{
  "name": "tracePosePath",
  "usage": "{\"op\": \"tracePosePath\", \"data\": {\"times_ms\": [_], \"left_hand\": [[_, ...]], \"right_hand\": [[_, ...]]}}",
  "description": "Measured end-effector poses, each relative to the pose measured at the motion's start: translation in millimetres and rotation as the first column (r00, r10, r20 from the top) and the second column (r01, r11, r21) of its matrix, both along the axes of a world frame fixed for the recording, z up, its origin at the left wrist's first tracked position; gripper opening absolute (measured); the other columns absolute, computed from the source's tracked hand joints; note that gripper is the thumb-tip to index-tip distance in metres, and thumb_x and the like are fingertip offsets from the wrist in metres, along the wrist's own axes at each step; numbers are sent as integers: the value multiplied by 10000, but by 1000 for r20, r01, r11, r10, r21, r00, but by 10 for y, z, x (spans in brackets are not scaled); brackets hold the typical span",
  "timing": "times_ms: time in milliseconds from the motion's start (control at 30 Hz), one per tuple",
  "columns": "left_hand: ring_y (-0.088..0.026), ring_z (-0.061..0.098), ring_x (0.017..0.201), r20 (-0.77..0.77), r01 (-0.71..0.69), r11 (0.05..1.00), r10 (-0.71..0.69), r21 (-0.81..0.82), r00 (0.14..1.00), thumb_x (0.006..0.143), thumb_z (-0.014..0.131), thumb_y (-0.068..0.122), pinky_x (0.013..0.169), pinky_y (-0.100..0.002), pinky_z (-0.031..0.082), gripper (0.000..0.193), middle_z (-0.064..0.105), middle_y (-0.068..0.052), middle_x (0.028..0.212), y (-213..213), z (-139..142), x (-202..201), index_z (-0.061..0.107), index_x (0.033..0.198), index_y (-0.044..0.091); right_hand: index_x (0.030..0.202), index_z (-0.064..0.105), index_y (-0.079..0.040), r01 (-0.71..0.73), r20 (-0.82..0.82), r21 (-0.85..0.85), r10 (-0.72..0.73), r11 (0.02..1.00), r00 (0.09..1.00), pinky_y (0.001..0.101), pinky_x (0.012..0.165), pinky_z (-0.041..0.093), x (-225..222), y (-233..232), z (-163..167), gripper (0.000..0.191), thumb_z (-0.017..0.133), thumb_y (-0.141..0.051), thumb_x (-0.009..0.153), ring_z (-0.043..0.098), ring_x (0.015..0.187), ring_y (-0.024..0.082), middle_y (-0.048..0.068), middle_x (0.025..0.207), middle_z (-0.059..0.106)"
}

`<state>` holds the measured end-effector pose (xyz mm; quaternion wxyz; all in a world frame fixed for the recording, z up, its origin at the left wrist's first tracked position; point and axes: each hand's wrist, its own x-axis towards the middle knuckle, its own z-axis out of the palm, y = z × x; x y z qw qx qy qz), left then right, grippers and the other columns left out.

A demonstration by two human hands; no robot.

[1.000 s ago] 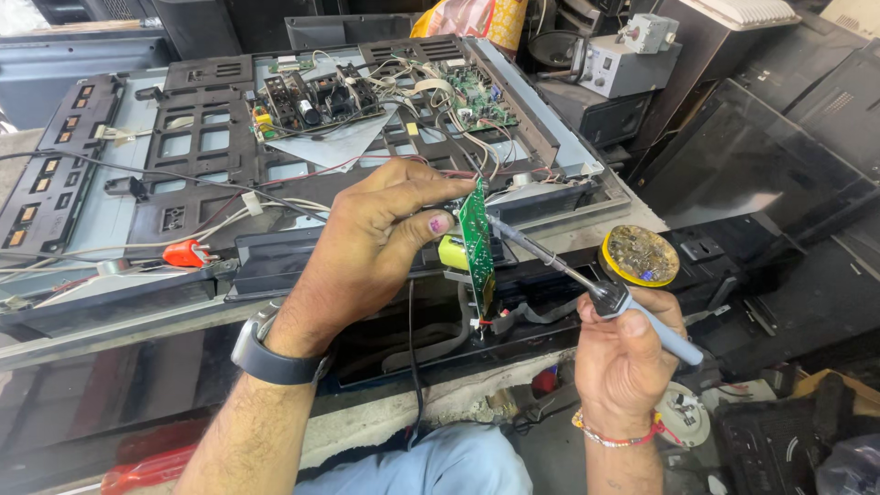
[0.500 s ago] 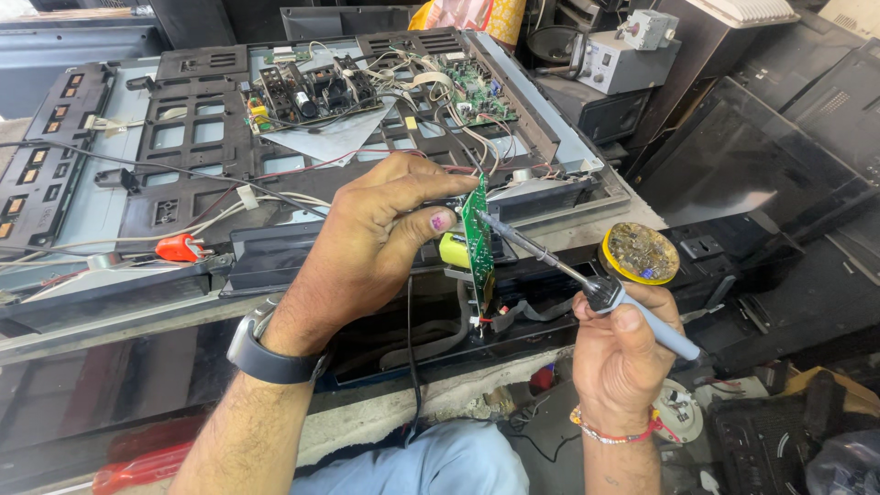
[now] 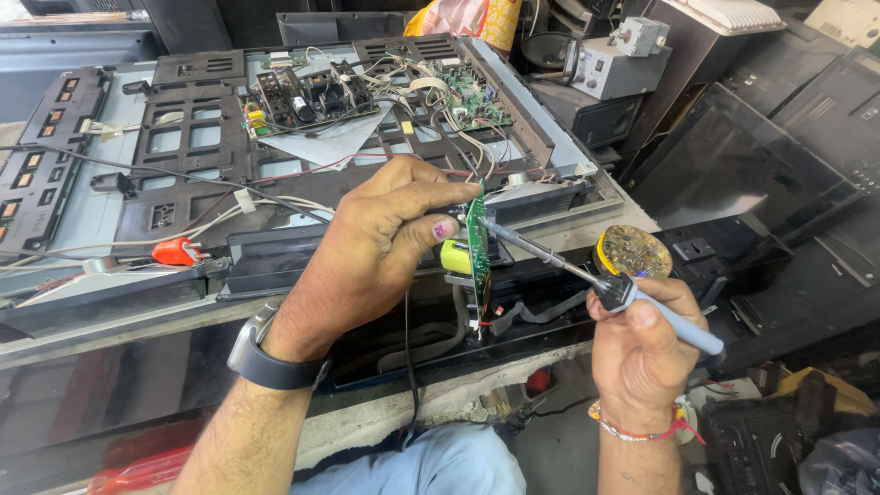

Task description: The person uses a soldering iron to solder components on a small green circuit board. They repeatedly heat solder joints and apply solder, occasionally rotating the board to access different sides. The work is performed over a disassembled television chassis in a cluttered electronics repair workspace.

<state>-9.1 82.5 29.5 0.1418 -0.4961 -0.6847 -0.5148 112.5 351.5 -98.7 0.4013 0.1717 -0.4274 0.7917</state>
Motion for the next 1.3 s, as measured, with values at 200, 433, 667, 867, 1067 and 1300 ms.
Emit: {"op": "tracePosePath", "data": {"times_ms": [200,433,667,867,1067,1300], "left_hand": [[-216,667,1063,-44,-11,1000,11,-7,999,950,679,32,938,-315,555,334,649,-93,1137,11,-12,27,704,1279,90],[-202,650,1069,-33,7,1000,-7,1,999,964,697,59,958,-312,550,323,643,-89,1145,19,-30,5,712,1285,92],[-132,701,1005,356,102,976,-166,192,919,915,733,56,893,-265,588,402,733,-75,1119,129,-107,-13,639,1305,21],[-101,729,972,467,89,945,-236,314,852,888,773,43,839,-237,632,376,748,-94,1082,250,-178,7,662,1241,-24],[-141,704,861,37,-45,954,36,297,999,877,827,67,742,-254,584,264,727,-78,1030,251,-195,97,743,1123,24],[-215,731,950,-15,-35,940,43,338,999,918,780,67,842,-306,580,232,726,-105,1066,265,-207,109,714,1131,7]], "right_hand": [[1116,691,99,98,-51,157,-91,983,995,351,801,595,118,76,157,225,780,-43,965,715,859,267,239,1016,729],[1130,708,115,147,-105,295,-120,944,987,299,880,569,190,185,270,222,785,-1,956,716,891,256,257,1033,731],[1120,714,119,126,-94,281,-104,951,990,311,820,582,214,285,307,217,762,13,936,711,861,260,248,992,730],[1123,712,101,64,-58,227,-52,972,997,364,814,582,204,387,266,215,746,-22,951,705,864,276,246,1030,728],[1132,708,68,-33,-28,124,37,992,999,428,885,537,187,527,203,216,741,-69,969,695,872,299,228,1027,739],[1091,706,40,-46,-8,111,48,993,999,398,850,471,153,611,110,189,736,-124,1001,671,856,264,173,951,747]]}}
